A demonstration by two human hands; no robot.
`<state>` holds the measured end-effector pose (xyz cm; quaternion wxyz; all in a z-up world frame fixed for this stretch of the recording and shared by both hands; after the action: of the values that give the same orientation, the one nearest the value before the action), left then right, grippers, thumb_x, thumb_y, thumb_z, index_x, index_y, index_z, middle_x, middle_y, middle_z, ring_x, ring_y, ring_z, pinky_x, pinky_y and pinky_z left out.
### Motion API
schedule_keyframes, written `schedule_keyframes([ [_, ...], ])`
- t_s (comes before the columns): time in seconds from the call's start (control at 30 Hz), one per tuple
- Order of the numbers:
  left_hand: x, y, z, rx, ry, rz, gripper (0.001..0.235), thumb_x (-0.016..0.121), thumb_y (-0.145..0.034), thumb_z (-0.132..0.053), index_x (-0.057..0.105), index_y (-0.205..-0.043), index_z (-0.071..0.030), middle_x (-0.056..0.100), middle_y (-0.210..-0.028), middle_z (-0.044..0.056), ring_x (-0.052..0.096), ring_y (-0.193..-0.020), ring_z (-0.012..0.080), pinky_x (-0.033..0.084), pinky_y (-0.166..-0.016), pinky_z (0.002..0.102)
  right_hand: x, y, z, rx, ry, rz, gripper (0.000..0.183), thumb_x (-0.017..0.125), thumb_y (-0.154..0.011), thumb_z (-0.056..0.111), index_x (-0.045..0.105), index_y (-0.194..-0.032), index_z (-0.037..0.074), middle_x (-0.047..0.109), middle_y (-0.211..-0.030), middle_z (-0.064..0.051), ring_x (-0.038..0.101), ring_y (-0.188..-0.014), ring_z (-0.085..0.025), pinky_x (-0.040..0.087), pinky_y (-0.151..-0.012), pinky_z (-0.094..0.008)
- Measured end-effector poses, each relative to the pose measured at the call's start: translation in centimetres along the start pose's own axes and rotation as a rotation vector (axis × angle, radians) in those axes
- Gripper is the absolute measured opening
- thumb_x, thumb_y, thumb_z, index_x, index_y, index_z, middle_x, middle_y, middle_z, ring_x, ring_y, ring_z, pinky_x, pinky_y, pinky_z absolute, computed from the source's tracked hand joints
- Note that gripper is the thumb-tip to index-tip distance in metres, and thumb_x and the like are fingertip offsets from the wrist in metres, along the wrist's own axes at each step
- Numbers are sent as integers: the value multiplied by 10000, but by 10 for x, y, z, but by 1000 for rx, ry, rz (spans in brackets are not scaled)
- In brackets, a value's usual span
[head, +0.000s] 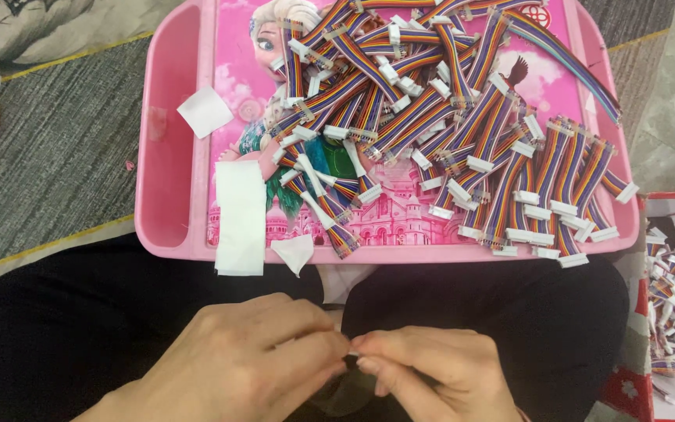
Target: The person sits on the floor with a pink tray on their lap, repeatedly picking up flat ribbon cables and wrapping small white paper squares around the ends of the cables. The wrapped cables are placed back into the tray.
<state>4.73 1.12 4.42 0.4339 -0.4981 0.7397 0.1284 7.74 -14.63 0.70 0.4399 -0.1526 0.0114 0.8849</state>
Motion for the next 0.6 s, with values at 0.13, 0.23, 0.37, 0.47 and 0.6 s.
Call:
schedule_keyframes([
  [0.13, 3, 2, 4, -50, 33, 16, 105, 668, -731, -114, 624, -825, -104, 632, -853, 17, 609, -661, 177, 496, -541, 275, 5, -5, 0, 69, 83, 91, 118, 685, -699, 42, 710, -815, 44, 765, -758, -25, 697, -554, -75, 550, -478, -170],
  [0.23, 2, 3, 11, -138, 162, -17, 147, 705, -635, -80, 655, -772, -100, 665, -710, -13, 626, -529, 146, 510, -460, 237, 11, -5, 17, -365, 455, 73, 183, 756, -715, 158, 665, -838, 57, 656, -912, -52, 666, -813, -206, 557, -808, -333],
  [0.37, 2, 1, 6, -38, 88, 39, 157, 722, -729, -158, 625, -843, -110, 631, -857, 4, 617, -700, 171, 505, -592, 268, 9, -4, 14, -343, 397, 0, 95, 704, -678, 62, 670, -766, 51, 696, -784, -44, 693, -727, -147, 527, -899, -383],
  [0.47, -3, -1, -3, 85, -110, -23, 110, 665, -794, -172, 618, -850, -91, 614, -894, 27, 578, -841, 206, 446, -781, 368, 6, -2, 8, -166, 185, -17, 79, 678, -672, 5, 675, -743, 39, 722, -770, -45, 690, -638, -124, 546, -711, -276],
  [0.6, -1, -7, -9, 218, -291, -96, 120, 599, -814, -130, 614, -909, -59, 572, -829, 61, 568, -880, 197, 369, -1027, 442, -1, -3, -6, 59, -84, -52, 86, 693, -674, -49, 708, -742, 1, 746, -699, -56, 673, -542, -93, 570, -492, -179],
])
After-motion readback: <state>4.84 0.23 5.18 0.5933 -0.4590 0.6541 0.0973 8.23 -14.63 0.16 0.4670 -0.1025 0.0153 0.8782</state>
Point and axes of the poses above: each hand's wrist, its own y-axis away from the middle knuckle, its own x-axis out of the palm, z = x × y, the point moved 5 cm from there along -y, towards the middle knuckle
